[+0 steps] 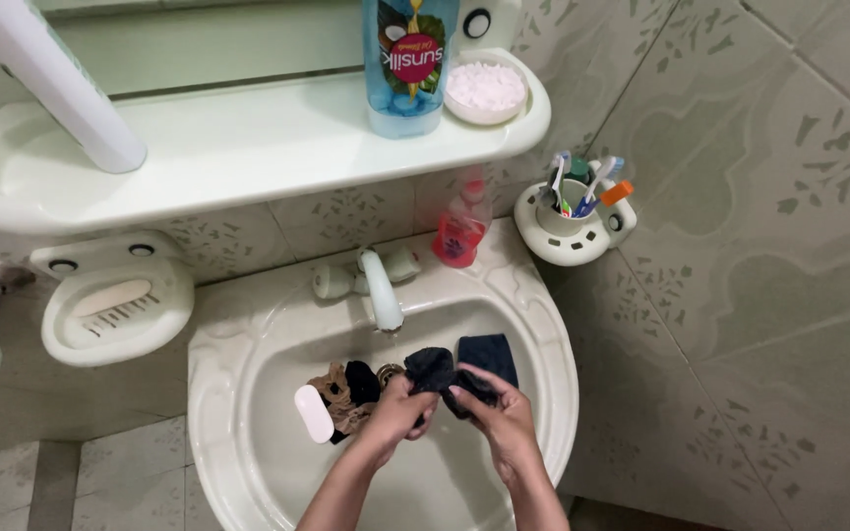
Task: Washing and scrubbing socks by hand in a bathroom sink using a bar of soap.
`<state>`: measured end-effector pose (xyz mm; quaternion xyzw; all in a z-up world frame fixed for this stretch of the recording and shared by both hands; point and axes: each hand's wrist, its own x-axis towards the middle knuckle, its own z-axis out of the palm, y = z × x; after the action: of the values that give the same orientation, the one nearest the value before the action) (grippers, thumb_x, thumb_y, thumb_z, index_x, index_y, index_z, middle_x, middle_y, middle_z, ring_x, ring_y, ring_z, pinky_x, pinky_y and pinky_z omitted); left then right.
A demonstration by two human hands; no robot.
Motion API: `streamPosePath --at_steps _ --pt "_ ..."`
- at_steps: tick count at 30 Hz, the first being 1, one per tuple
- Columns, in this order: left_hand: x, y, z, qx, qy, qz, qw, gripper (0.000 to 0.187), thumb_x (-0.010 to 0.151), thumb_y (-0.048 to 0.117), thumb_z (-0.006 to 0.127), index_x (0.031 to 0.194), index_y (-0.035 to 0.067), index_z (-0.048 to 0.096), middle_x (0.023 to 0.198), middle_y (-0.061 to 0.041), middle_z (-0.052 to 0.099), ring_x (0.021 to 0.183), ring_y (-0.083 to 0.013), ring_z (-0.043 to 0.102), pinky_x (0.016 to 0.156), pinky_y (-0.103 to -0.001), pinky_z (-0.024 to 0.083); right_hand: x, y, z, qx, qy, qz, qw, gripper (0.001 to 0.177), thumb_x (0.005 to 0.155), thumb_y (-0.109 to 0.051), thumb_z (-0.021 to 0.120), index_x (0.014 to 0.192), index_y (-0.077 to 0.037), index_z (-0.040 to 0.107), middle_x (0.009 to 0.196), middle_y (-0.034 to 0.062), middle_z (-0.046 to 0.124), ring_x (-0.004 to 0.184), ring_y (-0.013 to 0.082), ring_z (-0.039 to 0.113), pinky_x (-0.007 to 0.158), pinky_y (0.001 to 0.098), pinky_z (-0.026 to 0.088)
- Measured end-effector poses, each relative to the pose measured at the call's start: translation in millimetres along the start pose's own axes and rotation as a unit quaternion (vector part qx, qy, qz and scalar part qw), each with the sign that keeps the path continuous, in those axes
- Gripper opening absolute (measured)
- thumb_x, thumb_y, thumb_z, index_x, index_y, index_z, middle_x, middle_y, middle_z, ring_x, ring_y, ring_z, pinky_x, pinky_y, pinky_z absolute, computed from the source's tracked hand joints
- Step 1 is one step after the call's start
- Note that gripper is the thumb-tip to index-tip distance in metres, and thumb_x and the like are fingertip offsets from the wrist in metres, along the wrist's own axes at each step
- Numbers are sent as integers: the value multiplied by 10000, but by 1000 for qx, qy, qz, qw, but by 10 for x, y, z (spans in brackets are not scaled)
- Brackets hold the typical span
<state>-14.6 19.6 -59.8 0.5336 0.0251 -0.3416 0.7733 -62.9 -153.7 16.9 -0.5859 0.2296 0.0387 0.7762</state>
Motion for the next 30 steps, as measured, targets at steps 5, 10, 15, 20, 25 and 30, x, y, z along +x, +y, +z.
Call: streamPosePath --at_steps 5,10,15,20,25,30 --pt "59 52 73 81 106 2 991 198 948 119 676 796 34 582 594 -3 508 405 -75 426 359 -274 256 90 160 41 10 29 3 1000 206 921 -194 731 1035 -23 747 702 -29 587 551 56 455 463 243 336" --pt "-99 401 332 178 98 37 978 139 896 147 780 906 11 755 589 -12 569 410 -68 461 374 -255 330 163 84 -44 2 121 28 992 359 1004 -354 615 828 -47 674 548 -19 465 440 102 373 404 277 257" --pt "-145 483 342 203 23 96 974 334 775 77 743 1108 90 754 647 47 641 471 -62 553 407 -256 455 236 246 -229 -10 168 1 986 487 1066 -473 553 970 -25 718 774 15 634 680 92 549 620 236 415" --pt "-414 846 474 366 23 73 928 388 679 280 936 865 -1 743 619 -11 658 502 -87 602 493 -284 514 98 -30 -61 32 136 -20 990 330 934 -195 625 1222 -50 694 1024 60 789 928 109 731 835 282 581" --pt "-411 811 523 403 18 135 905 480 644 475 944 749 41 766 601 2 702 544 -56 638 558 -287 536 209 107 14 73 119 -33 990 339 935 -103 675 1250 17 708 986 116 770 886 156 721 795 330 577" --pt "-507 989 742 456 82 46 885 672 775 565 870 584 -44 660 489 -71 582 460 -135 567 491 -337 451 324 324 -61 26 140 -30 989 383 992 -355 636 1051 5 754 839 69 688 695 125 576 627 271 474"
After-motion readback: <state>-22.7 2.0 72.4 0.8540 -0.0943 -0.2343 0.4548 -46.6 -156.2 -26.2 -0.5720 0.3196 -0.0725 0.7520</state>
